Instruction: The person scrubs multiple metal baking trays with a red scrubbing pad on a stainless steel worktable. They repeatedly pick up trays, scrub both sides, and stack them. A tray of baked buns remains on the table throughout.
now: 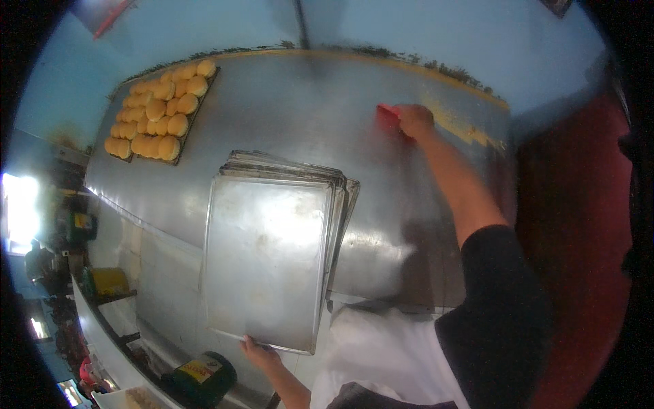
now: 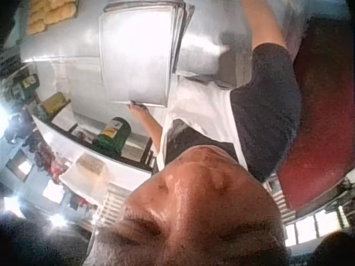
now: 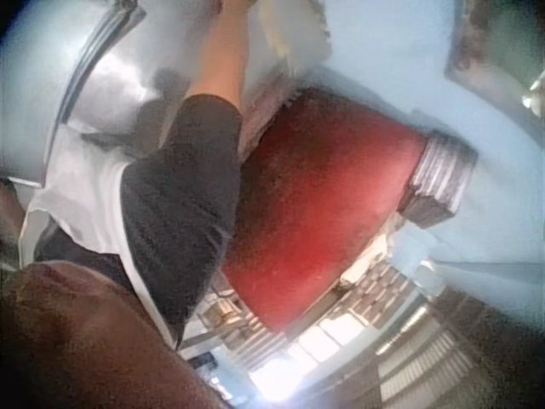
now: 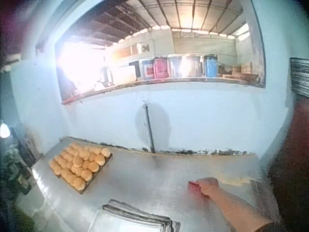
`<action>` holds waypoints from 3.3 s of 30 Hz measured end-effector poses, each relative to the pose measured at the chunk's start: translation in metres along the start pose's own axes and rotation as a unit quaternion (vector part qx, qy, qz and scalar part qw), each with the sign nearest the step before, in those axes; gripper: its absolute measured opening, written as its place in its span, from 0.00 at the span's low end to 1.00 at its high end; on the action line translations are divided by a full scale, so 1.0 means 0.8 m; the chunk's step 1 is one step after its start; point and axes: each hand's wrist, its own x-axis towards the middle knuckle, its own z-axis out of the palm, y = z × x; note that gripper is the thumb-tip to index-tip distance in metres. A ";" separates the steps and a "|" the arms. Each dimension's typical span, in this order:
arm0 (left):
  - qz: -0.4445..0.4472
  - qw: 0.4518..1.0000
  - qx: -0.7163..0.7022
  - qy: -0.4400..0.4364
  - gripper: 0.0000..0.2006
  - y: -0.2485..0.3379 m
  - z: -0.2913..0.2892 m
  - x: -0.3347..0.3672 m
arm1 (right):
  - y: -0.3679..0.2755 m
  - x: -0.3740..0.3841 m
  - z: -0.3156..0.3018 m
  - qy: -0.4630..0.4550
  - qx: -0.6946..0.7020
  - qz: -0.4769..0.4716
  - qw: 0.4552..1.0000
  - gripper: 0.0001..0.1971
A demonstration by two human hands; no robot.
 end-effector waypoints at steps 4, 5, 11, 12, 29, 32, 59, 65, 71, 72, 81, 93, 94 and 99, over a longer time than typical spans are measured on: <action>-0.037 0.999 -0.005 -0.016 0.29 -0.004 -0.017 0.012 | 0.038 -0.009 -0.032 0.067 0.064 0.060 0.994 0.14; -0.054 0.998 -0.019 -0.023 0.28 -0.006 -0.026 0.017 | 0.049 -0.023 -0.037 0.100 0.079 0.060 0.990 0.14; 0.040 0.987 0.155 0.010 0.31 -0.133 -0.142 0.065 | 0.040 -0.274 -0.084 -0.036 -0.114 -0.082 0.989 0.16; 0.031 0.958 0.286 0.014 0.32 -0.148 -0.151 0.063 | 0.003 -0.326 -0.118 -0.177 -0.078 -0.011 0.981 0.14; -0.155 0.933 0.325 0.007 0.31 -0.251 -0.243 -0.017 | 0.097 -0.241 0.036 0.055 -0.004 -0.095 0.994 0.14; -0.036 0.929 0.369 -0.011 0.31 -0.236 -0.209 -0.051 | 0.132 -0.091 0.003 -0.024 -0.031 0.039 0.998 0.13; -0.156 0.909 0.380 -0.069 0.36 -0.237 -0.187 -0.023 | 0.216 -0.344 0.017 0.016 0.063 -0.082 0.995 0.14; -0.106 0.859 0.484 -0.126 0.38 -0.267 -0.230 -0.038 | 0.255 -0.083 -0.036 -0.003 -0.010 0.038 0.999 0.14; -0.179 0.850 0.463 -0.176 0.34 -0.342 -0.225 -0.035 | 0.260 -0.255 -0.084 0.084 0.017 -0.055 0.995 0.14; -0.189 0.852 0.451 -0.185 0.33 -0.352 -0.221 -0.030 | 0.277 -0.314 -0.070 0.092 -0.027 -0.077 0.992 0.13; -0.165 0.857 0.455 -0.177 0.31 -0.313 -0.118 -0.036 | 0.235 -0.686 0.003 -0.112 0.561 0.431 0.698 0.20; -0.217 0.858 0.463 -0.049 0.24 -0.293 -0.203 -0.059 | 0.320 -0.384 0.014 0.051 -0.028 -0.097 0.994 0.22; -0.214 0.856 0.466 -0.060 0.24 -0.298 -0.208 -0.061 | 0.328 -0.340 0.010 0.083 -0.024 -0.075 0.993 0.20; -0.186 0.861 0.460 -0.116 0.26 -0.297 -0.193 -0.044 | 0.424 -0.143 -0.016 0.061 -0.071 -0.032 0.995 0.14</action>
